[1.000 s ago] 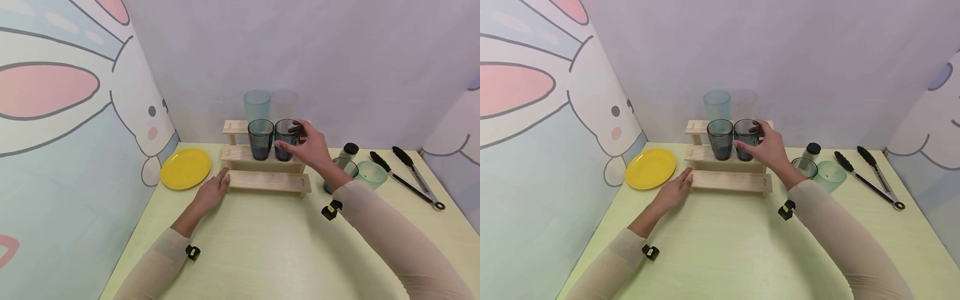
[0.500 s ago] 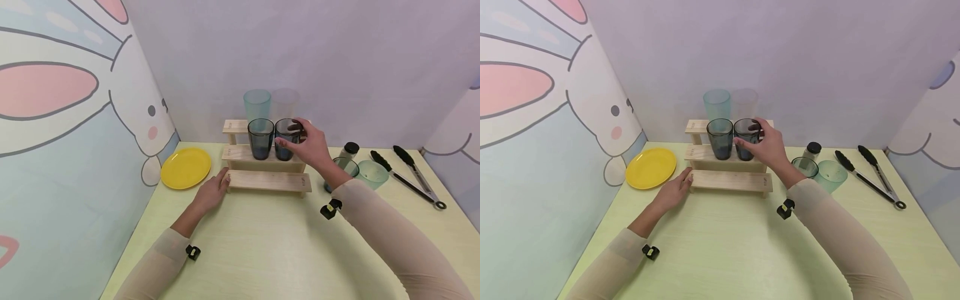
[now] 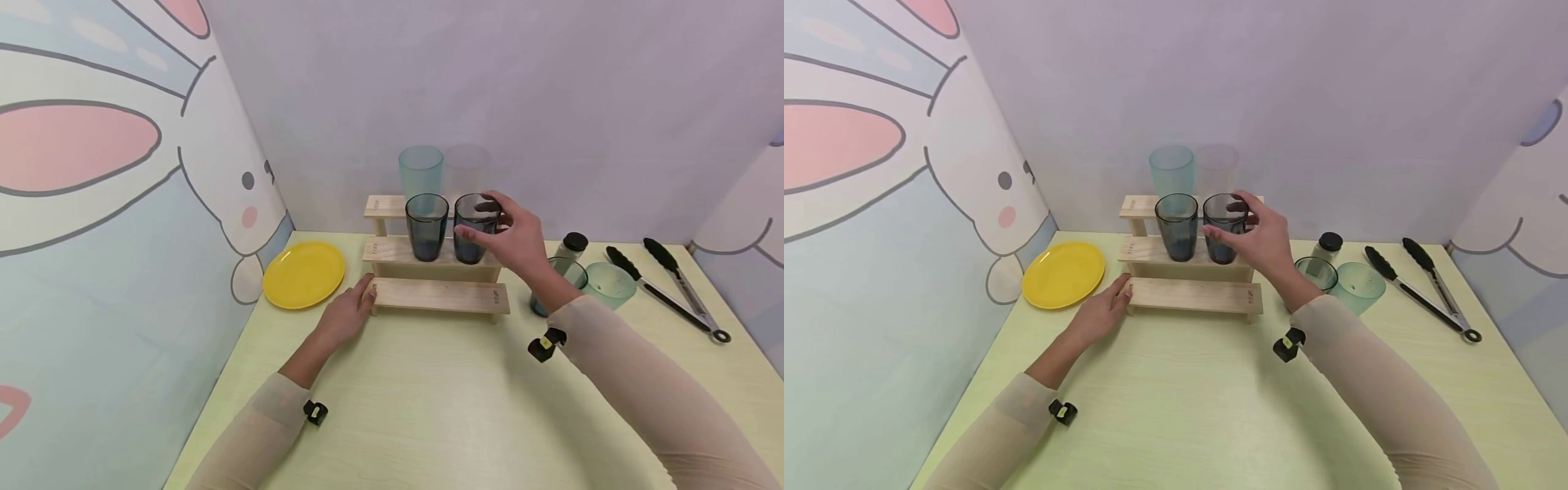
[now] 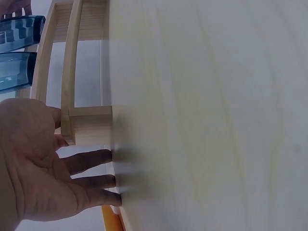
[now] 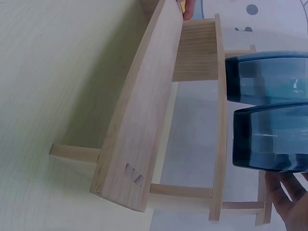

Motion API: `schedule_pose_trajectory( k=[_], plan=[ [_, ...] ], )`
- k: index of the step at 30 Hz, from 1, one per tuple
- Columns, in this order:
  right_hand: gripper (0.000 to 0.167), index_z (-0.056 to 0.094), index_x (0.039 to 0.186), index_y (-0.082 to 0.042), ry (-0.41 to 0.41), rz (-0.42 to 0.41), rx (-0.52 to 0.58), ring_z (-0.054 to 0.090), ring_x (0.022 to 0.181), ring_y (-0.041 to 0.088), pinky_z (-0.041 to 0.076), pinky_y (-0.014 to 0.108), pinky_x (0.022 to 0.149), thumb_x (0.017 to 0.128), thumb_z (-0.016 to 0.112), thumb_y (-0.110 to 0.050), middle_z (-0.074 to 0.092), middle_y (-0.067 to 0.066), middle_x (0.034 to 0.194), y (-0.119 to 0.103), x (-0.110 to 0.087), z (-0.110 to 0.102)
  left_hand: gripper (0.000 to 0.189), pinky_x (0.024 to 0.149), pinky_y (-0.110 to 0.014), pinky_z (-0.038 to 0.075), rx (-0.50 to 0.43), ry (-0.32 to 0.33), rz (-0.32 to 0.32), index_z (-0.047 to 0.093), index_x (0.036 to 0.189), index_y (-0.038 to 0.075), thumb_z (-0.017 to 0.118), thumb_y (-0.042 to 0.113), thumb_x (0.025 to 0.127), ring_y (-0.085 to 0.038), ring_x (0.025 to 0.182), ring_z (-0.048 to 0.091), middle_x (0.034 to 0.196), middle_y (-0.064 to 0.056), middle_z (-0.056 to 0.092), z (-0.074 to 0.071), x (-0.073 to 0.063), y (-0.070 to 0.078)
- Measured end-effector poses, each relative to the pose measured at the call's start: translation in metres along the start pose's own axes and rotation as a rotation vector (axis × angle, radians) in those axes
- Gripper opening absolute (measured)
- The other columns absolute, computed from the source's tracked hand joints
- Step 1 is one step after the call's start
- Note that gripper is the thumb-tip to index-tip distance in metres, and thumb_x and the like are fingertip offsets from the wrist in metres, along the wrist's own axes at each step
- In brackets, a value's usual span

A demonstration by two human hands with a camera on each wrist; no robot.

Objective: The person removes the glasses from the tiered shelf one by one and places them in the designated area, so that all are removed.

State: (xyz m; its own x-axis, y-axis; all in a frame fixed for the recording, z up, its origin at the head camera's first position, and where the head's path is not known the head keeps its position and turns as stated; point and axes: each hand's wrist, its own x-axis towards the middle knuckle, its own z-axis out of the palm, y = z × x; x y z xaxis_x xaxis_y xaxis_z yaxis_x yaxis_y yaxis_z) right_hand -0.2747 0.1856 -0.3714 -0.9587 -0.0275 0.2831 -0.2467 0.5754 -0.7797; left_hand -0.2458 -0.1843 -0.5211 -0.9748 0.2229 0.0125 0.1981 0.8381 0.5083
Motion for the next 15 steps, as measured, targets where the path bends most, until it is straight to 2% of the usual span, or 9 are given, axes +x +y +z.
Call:
schedule_pose_trajectory(
  k=[5, 8, 12, 15],
  plan=[
    [0.085, 0.057, 0.161, -0.036, 0.010, -0.014, 0.011, 0.073, 0.116, 0.030, 0.053, 0.031, 0.084, 0.087, 0.091, -0.060, 0.071, 0.006, 0.147, 0.000, -0.003, -0.007, 0.073, 0.100, -0.063, 0.057, 0.016, 0.010, 0.000, 0.036, 0.174, 0.027, 0.025, 0.069, 0.116, -0.047, 0.125, 0.072, 0.141, -0.026, 0.072, 0.002, 0.000, -0.001],
    [0.084, 0.057, 0.161, -0.036, -0.002, -0.018, 0.021, 0.073, 0.118, 0.029, 0.052, 0.026, 0.085, 0.087, 0.091, -0.059, 0.073, 0.003, 0.146, 0.000, -0.006, -0.013, 0.070, 0.101, -0.065, 0.056, -0.003, -0.001, -0.017, 0.037, 0.174, 0.026, 0.028, 0.065, 0.117, -0.049, 0.127, 0.071, 0.142, -0.027, 0.072, -0.006, -0.006, 0.010],
    [0.084, 0.056, 0.161, -0.038, -0.026, 0.008, 0.030, 0.072, 0.124, 0.026, 0.051, 0.025, 0.090, 0.088, 0.090, -0.060, 0.074, 0.001, 0.146, -0.001, -0.010, -0.024, 0.065, 0.110, -0.068, 0.053, -0.038, -0.038, -0.042, 0.036, 0.174, 0.024, 0.034, 0.058, 0.119, -0.051, 0.136, 0.067, 0.148, -0.028, 0.068, -0.021, -0.015, 0.029],
    [0.085, 0.054, 0.162, -0.038, -0.040, 0.029, 0.033, 0.071, 0.126, 0.026, 0.050, 0.024, 0.089, 0.088, 0.090, -0.059, 0.073, 0.002, 0.147, -0.001, -0.014, -0.033, 0.068, 0.110, -0.067, 0.053, -0.029, -0.029, -0.043, 0.036, 0.174, 0.027, 0.031, 0.064, 0.117, -0.050, 0.137, 0.066, 0.148, -0.027, 0.069, -0.014, -0.010, 0.020]
  ],
)
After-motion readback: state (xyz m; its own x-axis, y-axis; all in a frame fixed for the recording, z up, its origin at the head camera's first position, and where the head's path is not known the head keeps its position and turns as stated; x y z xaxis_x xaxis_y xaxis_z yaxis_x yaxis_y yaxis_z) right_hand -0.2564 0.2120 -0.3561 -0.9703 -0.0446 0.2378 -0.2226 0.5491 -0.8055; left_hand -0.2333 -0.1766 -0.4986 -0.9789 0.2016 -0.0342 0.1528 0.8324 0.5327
